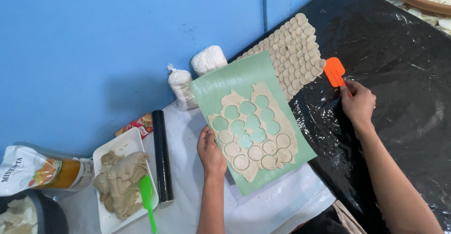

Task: The recorder uses a spatula to arrange small dough circles on a green mat, then uses a rolling pin to flatten dough and a spatula to scrape and move dough pieces.

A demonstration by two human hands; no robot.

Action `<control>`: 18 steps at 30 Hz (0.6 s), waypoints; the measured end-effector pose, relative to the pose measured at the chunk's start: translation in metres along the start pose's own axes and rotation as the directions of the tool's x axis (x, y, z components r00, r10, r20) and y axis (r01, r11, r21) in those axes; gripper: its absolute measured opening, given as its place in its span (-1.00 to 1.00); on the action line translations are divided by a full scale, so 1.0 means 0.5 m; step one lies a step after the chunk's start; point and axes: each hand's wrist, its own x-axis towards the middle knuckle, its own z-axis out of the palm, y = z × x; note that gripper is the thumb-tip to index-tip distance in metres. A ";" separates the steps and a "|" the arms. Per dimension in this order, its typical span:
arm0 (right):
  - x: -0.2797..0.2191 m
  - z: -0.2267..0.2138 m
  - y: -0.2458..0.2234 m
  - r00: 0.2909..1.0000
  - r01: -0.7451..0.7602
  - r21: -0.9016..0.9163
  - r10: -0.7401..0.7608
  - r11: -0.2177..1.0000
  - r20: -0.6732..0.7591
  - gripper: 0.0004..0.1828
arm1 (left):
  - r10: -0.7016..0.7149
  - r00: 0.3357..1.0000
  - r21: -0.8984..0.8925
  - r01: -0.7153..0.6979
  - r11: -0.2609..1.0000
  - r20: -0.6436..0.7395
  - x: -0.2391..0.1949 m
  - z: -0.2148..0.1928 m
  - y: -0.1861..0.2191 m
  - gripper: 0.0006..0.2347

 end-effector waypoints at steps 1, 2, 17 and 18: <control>-0.006 -0.008 -0.010 1.000 0.001 -0.001 -0.001 1.000 -0.001 -0.71 | 0.000 1.000 -0.002 0.000 1.000 0.001 0.002 0.001 -0.001 -0.79; -0.014 -0.015 -0.018 0.997 0.077 -0.113 -0.079 0.991 -0.016 -0.69 | 0.006 1.000 0.003 -0.006 1.000 0.004 0.003 0.000 -0.003 -0.79; -0.263 -0.094 -0.187 0.954 0.105 0.183 -0.151 0.978 0.258 -0.62 | 0.046 0.995 0.040 -0.050 0.998 0.083 0.000 0.006 -0.008 -0.77; -0.282 -0.093 -0.192 0.935 0.109 0.241 -0.181 0.965 0.305 -0.62 | 0.047 0.994 0.046 -0.052 0.998 0.094 0.003 0.007 -0.009 -0.77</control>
